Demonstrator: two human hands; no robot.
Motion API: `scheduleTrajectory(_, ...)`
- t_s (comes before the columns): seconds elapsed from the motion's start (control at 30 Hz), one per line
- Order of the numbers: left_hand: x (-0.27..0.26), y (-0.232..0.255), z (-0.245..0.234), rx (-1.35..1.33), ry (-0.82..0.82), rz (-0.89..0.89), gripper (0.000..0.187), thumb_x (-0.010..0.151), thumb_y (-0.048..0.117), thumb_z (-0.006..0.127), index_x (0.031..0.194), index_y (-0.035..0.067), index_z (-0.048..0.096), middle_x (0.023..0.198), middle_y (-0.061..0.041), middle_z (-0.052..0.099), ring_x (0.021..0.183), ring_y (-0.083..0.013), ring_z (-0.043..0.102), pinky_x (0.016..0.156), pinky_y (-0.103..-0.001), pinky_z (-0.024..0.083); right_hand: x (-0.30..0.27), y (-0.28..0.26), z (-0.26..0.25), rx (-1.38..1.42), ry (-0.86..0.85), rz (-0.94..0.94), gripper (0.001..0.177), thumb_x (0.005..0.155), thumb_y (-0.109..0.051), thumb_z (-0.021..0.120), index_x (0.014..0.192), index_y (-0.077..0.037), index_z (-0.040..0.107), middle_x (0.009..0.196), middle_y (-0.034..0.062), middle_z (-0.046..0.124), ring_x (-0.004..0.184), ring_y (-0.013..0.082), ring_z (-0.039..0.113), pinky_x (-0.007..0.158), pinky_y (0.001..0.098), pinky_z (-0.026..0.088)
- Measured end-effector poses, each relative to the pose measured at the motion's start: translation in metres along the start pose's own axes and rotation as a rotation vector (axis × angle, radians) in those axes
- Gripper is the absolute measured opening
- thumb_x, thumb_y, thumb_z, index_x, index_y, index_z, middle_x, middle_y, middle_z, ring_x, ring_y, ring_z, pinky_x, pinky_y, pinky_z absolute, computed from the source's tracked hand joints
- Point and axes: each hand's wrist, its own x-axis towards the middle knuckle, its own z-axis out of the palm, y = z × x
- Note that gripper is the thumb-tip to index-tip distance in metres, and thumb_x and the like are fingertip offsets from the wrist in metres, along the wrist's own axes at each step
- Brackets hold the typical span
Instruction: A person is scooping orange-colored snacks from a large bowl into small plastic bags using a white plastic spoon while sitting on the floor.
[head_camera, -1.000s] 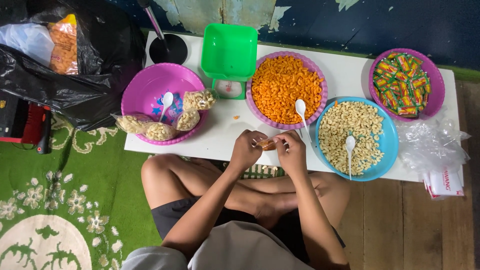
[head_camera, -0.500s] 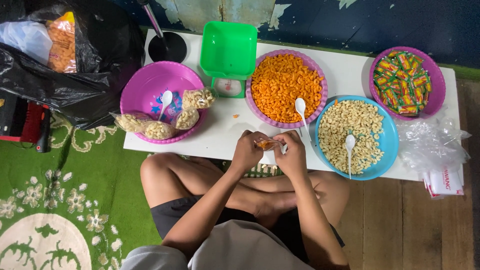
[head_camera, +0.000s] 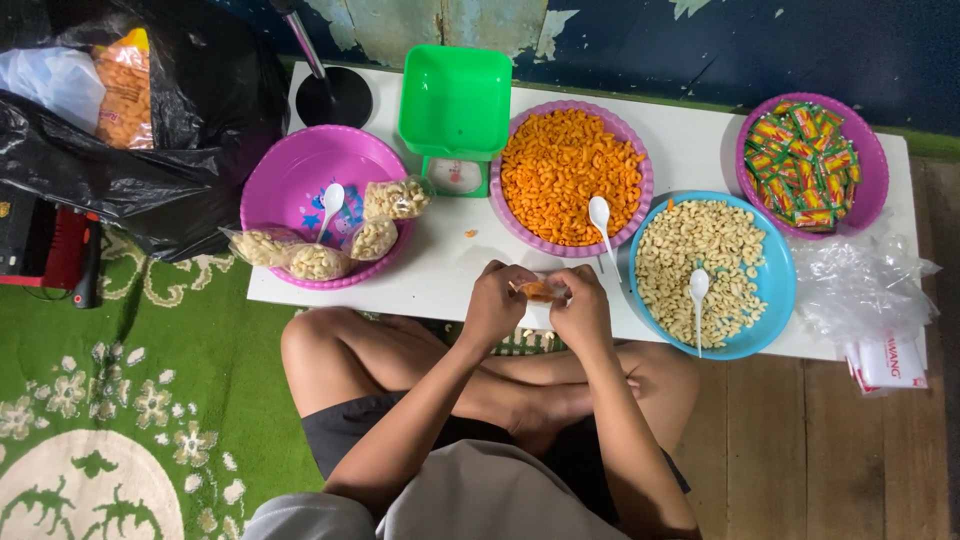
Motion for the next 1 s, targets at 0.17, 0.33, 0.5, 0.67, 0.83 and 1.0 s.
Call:
scheduleTrajectory(0.17,-0.001,-0.001,-0.001,0.087,0.008,-0.017,0.027,0.080,0.002,0.064,0.104,0.007,0.076,0.090,-0.016,0.060,0.073,-0.0346,0.071,0.068,-0.047,0.059,-0.002,-0.005,-0.004,0.062,-0.046,0.028,0.035,0.071,0.010,0.058,0.095,-0.011,0.072,0.088,0.0066,0.056,0.079,0.0283,0.063,0.076,0.0417,0.053)
scheduleTrajectory(0.33,-0.004,0.005,-0.002,0.175,-0.021,-0.073,0.032,0.084,0.009,0.064,0.115,0.003,0.070,0.091,-0.017,0.060,0.079,-0.0418,0.073,0.070,-0.050,0.060,-0.002,-0.002,0.003,0.089,0.048,-0.005,0.024,0.075,0.003,0.064,0.090,-0.014,0.074,0.083,0.0038,0.058,0.074,0.0231,0.064,0.071,0.0343,0.054)
scheduleTrajectory(0.5,-0.007,0.005,-0.002,0.018,-0.061,-0.045,0.037,0.079,-0.002,0.060,0.115,0.004,0.068,0.088,-0.018,0.058,0.080,-0.0417,0.072,0.073,-0.049,0.058,0.000,-0.009,-0.004,0.058,0.176,-0.036,0.016,0.080,0.000,0.066,0.084,-0.013,0.073,0.078,0.0038,0.057,0.069,0.0243,0.062,0.067,0.0365,0.053)
scheduleTrajectory(0.67,-0.004,0.002,-0.001,0.050,-0.106,-0.035,0.038,0.074,0.001,0.065,0.111,0.007,0.071,0.089,-0.018,0.060,0.083,-0.0468,0.072,0.075,-0.049,0.059,0.002,-0.015,-0.008,0.044,0.247,-0.060,0.015,0.080,-0.001,0.069,0.087,-0.014,0.072,0.078,0.0040,0.058,0.068,0.0248,0.063,0.066,0.0370,0.053)
scheduleTrajectory(0.83,0.008,-0.002,0.004,0.089,-0.049,-0.044,0.025,0.078,0.006,0.068,0.103,0.007,0.073,0.086,-0.017,0.061,0.076,-0.0413,0.073,0.070,-0.048,0.059,0.008,-0.007,-0.001,0.094,0.261,-0.060,0.018,0.080,0.001,0.072,0.093,-0.011,0.072,0.080,0.0067,0.060,0.070,0.0263,0.065,0.064,0.0380,0.053)
scheduleTrajectory(1.0,0.021,0.005,0.001,0.084,0.067,-0.028,0.017,0.085,0.002,0.065,0.099,0.005,0.075,0.082,-0.017,0.063,0.074,-0.0365,0.074,0.066,-0.042,0.060,0.027,0.016,-0.004,0.245,0.200,0.041,0.024,0.089,-0.015,0.080,0.112,-0.011,0.072,0.096,0.0087,0.065,0.088,0.0260,0.062,0.078,0.0377,0.048)
